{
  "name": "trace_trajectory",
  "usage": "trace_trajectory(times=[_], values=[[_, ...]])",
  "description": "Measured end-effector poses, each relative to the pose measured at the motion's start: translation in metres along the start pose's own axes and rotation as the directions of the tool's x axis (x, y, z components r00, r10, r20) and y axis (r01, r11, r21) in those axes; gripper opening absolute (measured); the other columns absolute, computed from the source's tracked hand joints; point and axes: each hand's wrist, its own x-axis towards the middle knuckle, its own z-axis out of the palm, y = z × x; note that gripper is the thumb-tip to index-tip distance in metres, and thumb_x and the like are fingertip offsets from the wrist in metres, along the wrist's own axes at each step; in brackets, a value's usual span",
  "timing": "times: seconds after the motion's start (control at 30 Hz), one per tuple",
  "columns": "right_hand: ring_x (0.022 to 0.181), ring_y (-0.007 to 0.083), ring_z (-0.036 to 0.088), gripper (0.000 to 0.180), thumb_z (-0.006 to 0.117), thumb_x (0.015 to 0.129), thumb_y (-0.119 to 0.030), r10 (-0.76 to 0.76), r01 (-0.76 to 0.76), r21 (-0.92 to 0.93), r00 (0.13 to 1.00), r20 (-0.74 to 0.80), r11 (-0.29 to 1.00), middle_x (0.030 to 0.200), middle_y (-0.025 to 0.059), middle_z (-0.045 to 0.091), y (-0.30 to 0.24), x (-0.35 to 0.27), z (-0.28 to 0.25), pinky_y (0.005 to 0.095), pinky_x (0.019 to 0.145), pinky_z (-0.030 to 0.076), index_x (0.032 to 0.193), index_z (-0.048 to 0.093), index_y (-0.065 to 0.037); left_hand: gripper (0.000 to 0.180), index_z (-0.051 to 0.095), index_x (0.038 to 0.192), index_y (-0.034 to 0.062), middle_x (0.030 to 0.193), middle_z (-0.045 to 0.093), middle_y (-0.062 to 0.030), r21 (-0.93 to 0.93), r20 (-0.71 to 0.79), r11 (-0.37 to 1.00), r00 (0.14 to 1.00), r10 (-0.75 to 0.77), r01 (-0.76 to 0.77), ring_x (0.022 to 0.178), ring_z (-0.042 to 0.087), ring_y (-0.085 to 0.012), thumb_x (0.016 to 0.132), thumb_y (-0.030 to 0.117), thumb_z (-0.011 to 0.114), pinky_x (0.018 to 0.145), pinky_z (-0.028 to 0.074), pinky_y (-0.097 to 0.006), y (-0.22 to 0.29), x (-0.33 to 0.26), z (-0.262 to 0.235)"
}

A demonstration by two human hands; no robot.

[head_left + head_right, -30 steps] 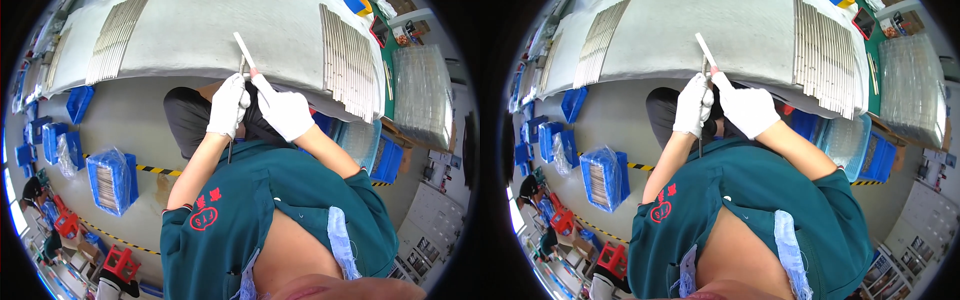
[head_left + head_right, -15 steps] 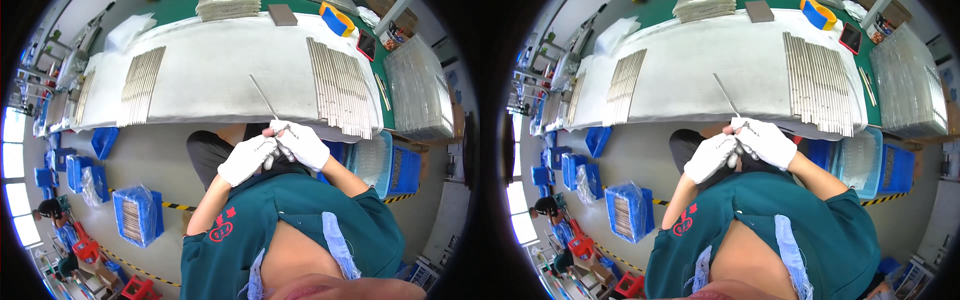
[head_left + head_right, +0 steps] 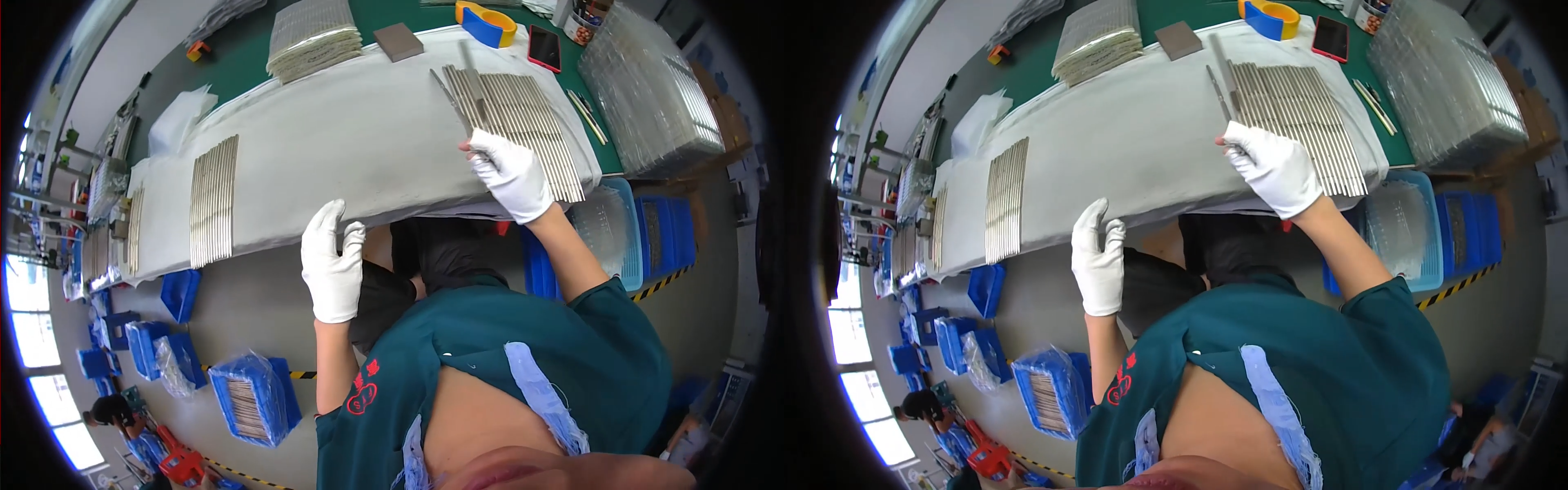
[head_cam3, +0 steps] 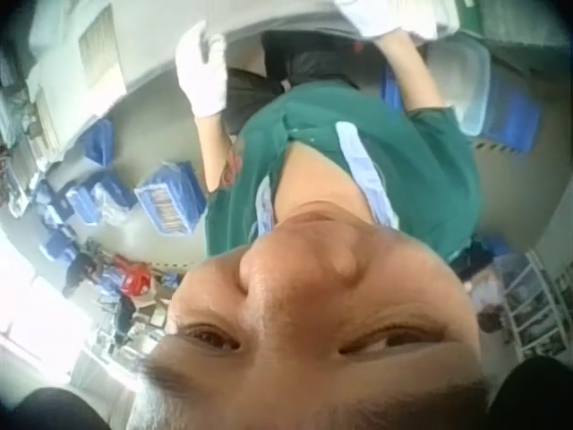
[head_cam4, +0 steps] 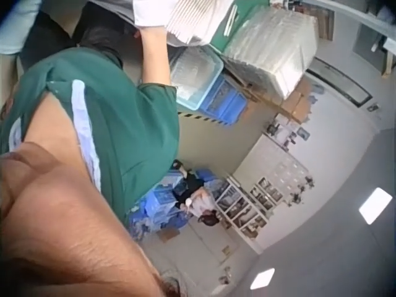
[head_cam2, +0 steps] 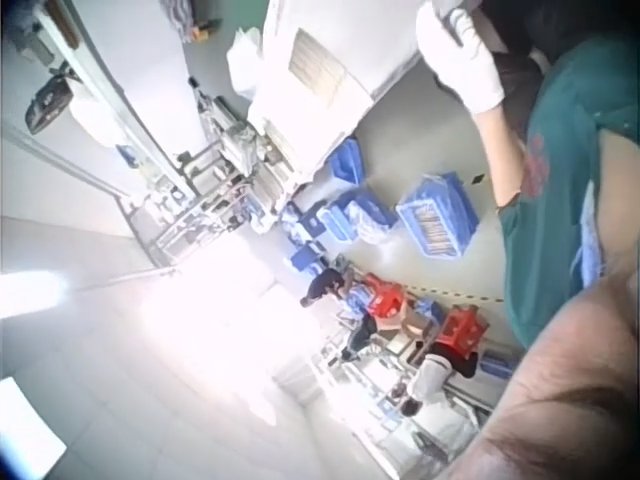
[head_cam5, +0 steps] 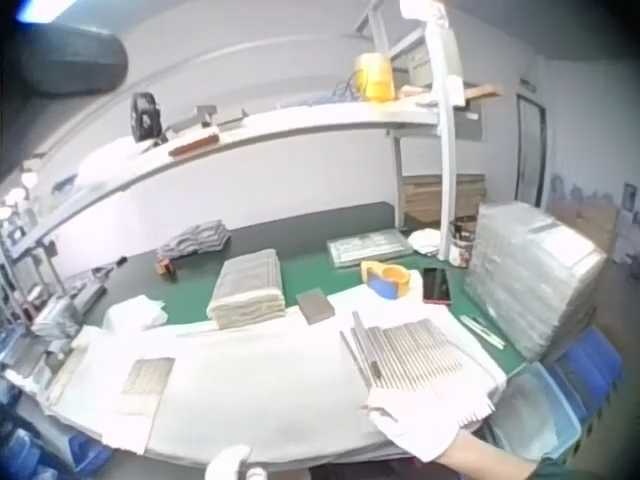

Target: Filing the ends of thin metal rods at a factory workshop table.

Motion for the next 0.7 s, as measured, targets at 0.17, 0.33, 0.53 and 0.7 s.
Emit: trace_trajectory(times=[0.17,0.33,0.53,0.7], values=[[0.072,0.0224,0.062,0.030,0.068,0.074,-0.022,0.146,-0.089,-0.223,0.957,0.252,0.971,0.082,0.0057,0.064,0.006,-0.020,-0.006,0.0304,0.063,0.049,0.102,0.061,-0.014,0.038,0.056,0.112,0.0042,0.110,0.057,-0.0166,0.419,0.016,0.885,0.976,0.217,-0.203,0.101,0.055,-0.0325,0.077,0.012,0.067,0.087,0.045,-0.039,-0.031,0.022,-0.015],[0.068,0.0231,0.061,0.030,0.064,0.077,-0.028,0.115,-0.043,-0.302,0.967,0.226,0.952,0.078,0.0068,0.061,-0.001,-0.015,-0.013,0.0320,0.057,0.047,0.104,0.059,-0.015,0.047,0.052,0.120,0.0040,0.126,0.048,-0.0173,0.810,-0.117,0.579,0.993,0.007,0.091,0.118,0.044,-0.0328,0.084,0.034,0.057,0.097,0.036,-0.040,-0.099,0.057,-0.071],[0.068,0.0233,0.063,0.026,0.057,0.083,-0.008,-0.055,0.033,0.101,0.971,0.231,0.994,0.078,0.0122,0.064,-0.039,-0.020,0.018,0.0305,0.065,0.050,0.108,0.061,-0.007,0.039,0.060,0.106,0.0112,0.121,0.052,-0.0088,0.891,-0.041,0.448,0.996,-0.077,0.072,0.115,0.045,-0.0270,0.086,0.043,0.048,0.093,0.033,-0.048,-0.126,0.051,-0.068],[0.064,0.0239,0.061,0.038,0.049,0.087,-0.016,-0.021,-0.072,0.136,0.815,0.580,0.988,0.075,0.0074,0.062,-0.040,-0.039,0.061,0.0328,0.060,0.049,0.125,0.049,-0.017,0.034,0.060,0.089,0.0042,0.097,0.059,-0.0107,0.696,0.124,0.717,0.991,-0.059,-0.045,0.092,0.055,-0.0269,0.084,0.038,0.054,0.082,0.041,-0.039,-0.077,0.069,-0.040]])
